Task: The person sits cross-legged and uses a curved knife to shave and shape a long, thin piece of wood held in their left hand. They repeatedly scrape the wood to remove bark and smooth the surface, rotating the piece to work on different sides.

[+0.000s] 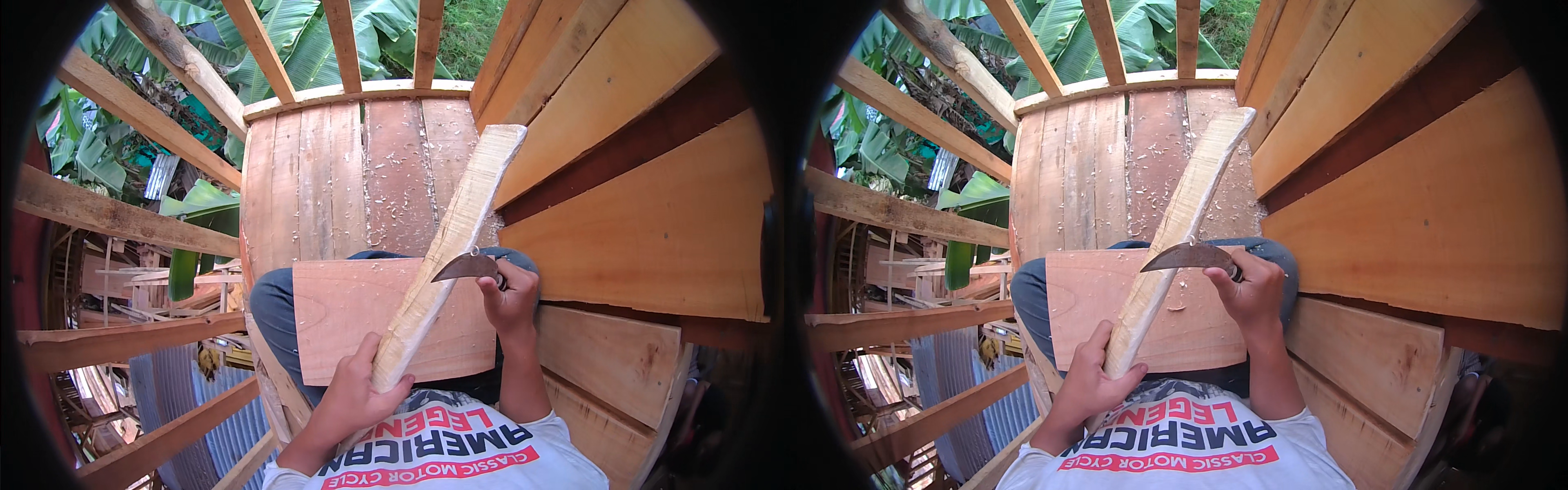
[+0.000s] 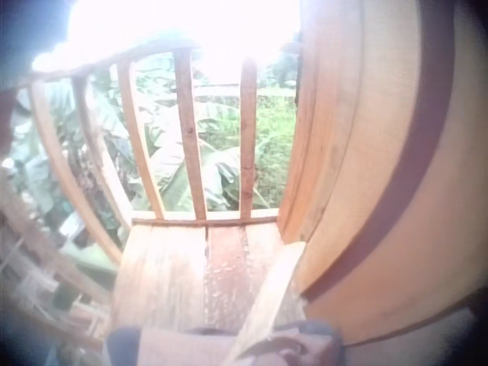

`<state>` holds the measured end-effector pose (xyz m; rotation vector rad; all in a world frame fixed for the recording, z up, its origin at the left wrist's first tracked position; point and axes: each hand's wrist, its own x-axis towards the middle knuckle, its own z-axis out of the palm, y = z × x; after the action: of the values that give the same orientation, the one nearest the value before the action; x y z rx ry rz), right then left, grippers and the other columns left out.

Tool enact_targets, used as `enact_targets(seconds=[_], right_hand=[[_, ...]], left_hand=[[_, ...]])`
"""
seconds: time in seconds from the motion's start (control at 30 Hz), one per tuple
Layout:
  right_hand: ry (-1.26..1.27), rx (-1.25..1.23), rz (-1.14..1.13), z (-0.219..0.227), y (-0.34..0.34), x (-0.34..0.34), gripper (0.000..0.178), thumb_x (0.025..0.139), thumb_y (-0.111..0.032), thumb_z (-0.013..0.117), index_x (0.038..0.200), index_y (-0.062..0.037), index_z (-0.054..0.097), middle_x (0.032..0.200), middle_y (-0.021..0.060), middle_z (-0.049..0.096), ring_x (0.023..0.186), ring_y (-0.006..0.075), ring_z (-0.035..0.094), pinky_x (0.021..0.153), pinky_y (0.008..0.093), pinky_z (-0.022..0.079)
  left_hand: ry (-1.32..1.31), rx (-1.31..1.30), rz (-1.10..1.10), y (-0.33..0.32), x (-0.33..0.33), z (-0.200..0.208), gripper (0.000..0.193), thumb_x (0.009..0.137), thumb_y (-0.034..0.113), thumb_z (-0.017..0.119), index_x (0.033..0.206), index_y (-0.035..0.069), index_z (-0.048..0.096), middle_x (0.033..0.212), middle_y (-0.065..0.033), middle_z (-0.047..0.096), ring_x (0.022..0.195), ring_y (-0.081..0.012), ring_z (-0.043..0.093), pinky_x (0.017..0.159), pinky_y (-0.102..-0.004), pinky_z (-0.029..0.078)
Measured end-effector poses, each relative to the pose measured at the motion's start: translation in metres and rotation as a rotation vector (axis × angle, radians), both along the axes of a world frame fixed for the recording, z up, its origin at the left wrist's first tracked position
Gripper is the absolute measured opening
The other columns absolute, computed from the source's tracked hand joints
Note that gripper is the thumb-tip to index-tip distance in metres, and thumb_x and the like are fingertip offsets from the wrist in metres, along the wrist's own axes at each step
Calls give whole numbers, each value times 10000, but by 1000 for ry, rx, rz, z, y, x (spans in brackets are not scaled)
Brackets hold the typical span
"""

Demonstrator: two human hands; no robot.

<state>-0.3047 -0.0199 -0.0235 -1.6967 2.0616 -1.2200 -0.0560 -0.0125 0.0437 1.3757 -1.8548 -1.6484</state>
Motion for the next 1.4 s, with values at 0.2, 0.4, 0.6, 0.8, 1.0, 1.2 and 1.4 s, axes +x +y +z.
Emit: enact_targets(seconds=[0.2,0.4,0.6,0.8,1.0,1.2,1.4], right_hand=[[-399,-45,-231,-21,-8,-29,632,855,-572,562,589,-22,398,497,6,297,466,96,324,428,315,253],[-352,-1,-61,6,9,-28,632,864,-550,563,582,-12,388,494,17,287,473,108,307,431,303,251],[-35,126,239,1,17,27,563,743,-565,672,552,-55,534,468,112,476,443,295,543,420,358,400],[103,70,204,1,7,16,563,713,-592,678,556,-62,572,460,94,489,437,271,549,406,326,395],[77,30,38,-5,-5,-6,565,731,-604,653,596,-59,593,486,88,503,445,252,549,426,333,398],[106,100,26,-4,0,-3,569,737,-606,648,611,-53,599,495,86,507,462,269,549,428,330,398],[-284,47,-339,-21,-10,-54,612,905,-515,524,576,-27,356,514,57,273,497,82,291,430,305,257]], left_hand=[[-53,107,-38,5,7,3,407,734,164,712,1019,-30,496,726,-203,604,672,-283,653,594,-329,476],[-69,154,82,3,11,-8,432,691,99,723,1058,-26,532,787,-73,570,745,-117,523,662,-253,421],[17,-33,76,-3,-1,-11,425,732,128,713,1065,-32,502,751,-148,613,662,-177,594,602,-295,458],[-17,43,66,-5,-2,-6,437,733,124,715,1076,-32,493,746,-154,610,669,-171,599,594,-293,455],[-25,158,75,2,-3,1,416,695,107,717,1021,-32,497,774,-76,530,740,-111,491,642,-262,411],[-34,143,78,3,0,-1,420,693,114,723,1020,-29,502,757,-71,531,737,-111,492,649,-265,413],[-69,196,4,15,12,1,395,695,109,729,993,-18,503,733,-48,508,710,-101,474,627,-249,392]])
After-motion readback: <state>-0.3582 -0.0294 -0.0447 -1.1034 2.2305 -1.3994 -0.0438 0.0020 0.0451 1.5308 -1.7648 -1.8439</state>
